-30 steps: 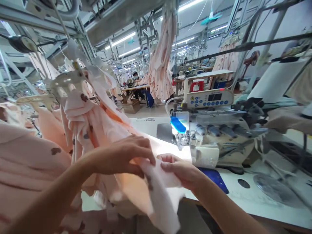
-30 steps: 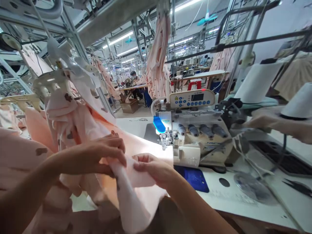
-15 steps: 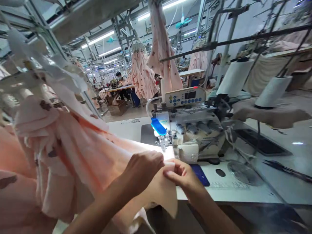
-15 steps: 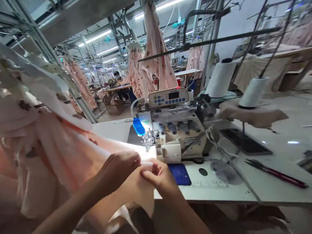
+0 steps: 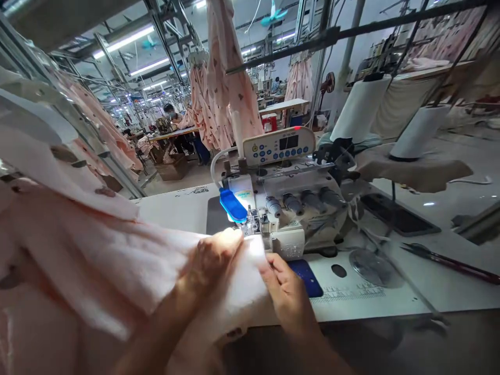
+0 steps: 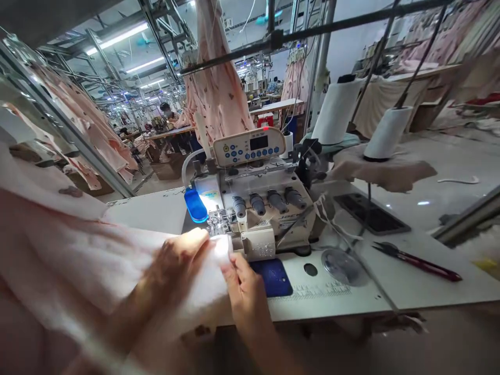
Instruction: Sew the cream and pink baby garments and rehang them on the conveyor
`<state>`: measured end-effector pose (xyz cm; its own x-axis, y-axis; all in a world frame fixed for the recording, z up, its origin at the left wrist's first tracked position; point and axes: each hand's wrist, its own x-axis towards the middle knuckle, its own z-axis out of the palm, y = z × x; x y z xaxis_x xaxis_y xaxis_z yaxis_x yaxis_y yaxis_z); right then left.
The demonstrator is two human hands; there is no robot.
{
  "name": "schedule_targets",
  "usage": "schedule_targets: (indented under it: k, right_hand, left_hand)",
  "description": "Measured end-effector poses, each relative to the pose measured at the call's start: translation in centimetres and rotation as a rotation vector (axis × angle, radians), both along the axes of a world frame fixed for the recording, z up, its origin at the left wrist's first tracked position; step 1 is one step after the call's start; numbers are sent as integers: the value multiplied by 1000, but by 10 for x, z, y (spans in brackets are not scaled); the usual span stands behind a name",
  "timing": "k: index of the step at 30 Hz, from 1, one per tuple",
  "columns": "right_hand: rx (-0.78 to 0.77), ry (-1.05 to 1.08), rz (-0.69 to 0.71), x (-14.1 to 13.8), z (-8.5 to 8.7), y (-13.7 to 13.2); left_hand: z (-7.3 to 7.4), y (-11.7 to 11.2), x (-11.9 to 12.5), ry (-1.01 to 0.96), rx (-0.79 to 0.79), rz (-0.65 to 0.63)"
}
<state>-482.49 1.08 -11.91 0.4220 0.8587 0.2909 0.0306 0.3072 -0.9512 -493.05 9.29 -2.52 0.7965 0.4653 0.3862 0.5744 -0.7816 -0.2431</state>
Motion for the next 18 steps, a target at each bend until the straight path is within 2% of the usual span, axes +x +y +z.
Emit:
schedule_targets:
  k: [3,7,12,15,18]
  right_hand:
    - [-19,-37,-31,-1,-8,8]
    - [-12,25,22,-12,-15,7]
    - [-24,-70,23,-14,-10,-3]
    - [-18,-175,19,-8,-6,-7]
    - [-49,-174,36,-2,0,-6]
  left_hand:
    - [0,15,-2,68,-131,18]
    - [2,14,-13,161,-198,56]
    - [0,5,-16,200,-199,109]
    - [-1,4,-10,198,-173,105]
    - [-1,6,0,221,-154,107]
